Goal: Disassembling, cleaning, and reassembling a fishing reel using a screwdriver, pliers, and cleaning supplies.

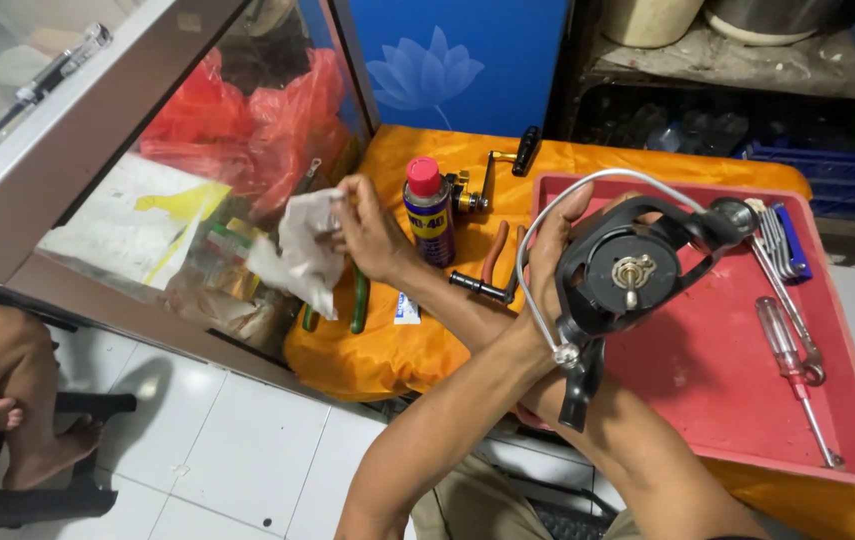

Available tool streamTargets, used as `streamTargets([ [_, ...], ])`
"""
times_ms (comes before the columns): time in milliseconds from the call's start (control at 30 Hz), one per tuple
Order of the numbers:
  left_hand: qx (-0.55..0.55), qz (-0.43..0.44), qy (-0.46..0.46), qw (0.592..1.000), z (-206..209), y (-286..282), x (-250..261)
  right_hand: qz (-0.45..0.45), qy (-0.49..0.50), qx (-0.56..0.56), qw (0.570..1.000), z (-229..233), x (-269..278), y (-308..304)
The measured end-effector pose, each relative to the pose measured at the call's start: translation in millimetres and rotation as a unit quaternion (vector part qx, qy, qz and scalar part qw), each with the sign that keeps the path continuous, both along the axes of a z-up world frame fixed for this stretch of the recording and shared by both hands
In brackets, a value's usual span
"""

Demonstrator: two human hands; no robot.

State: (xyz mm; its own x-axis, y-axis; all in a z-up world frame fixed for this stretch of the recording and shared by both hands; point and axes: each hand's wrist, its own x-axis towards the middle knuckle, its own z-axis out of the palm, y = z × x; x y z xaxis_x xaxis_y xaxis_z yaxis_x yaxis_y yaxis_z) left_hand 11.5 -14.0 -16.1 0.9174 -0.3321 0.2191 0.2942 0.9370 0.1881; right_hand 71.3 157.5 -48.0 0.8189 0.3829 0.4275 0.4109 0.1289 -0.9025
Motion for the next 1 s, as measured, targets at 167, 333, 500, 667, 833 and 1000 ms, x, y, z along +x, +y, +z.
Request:
streamTargets([
  [167, 0.018, -0.03, -0.028, 0.999, -4, 6, -3, 0.021, -0.145, -0.071, 0.987, 10, -13, -9],
  [333, -0.018, -0.043, -0.011, 0.999, -14, 4, 3, -0.046, -0.111, 0.105, 0.987, 36, -14, -8],
  [500, -0.032, -0.059, -0.034, 0.997, 2, 7, -5, -0.092, -0.164, 0.209, 0.96, 33, -23, 1],
  [667, -0.036, -0.024, -0.019, 0.999, 2, 7, -4, 0.083, -0.409, -0.234, 0.878, 2, -83, -13],
  [833, 0.023, -0.015, 0.002, 1.0, -11, 13, -4, 0.138, -0.293, -0.472, 0.82, -8, -68, -6],
  [1000, 0.039, -0.002, 0.075, 0.996, -4, 20, -6, 0.116, -0.261, -0.45, 0.846, -13, -78, -26],
])
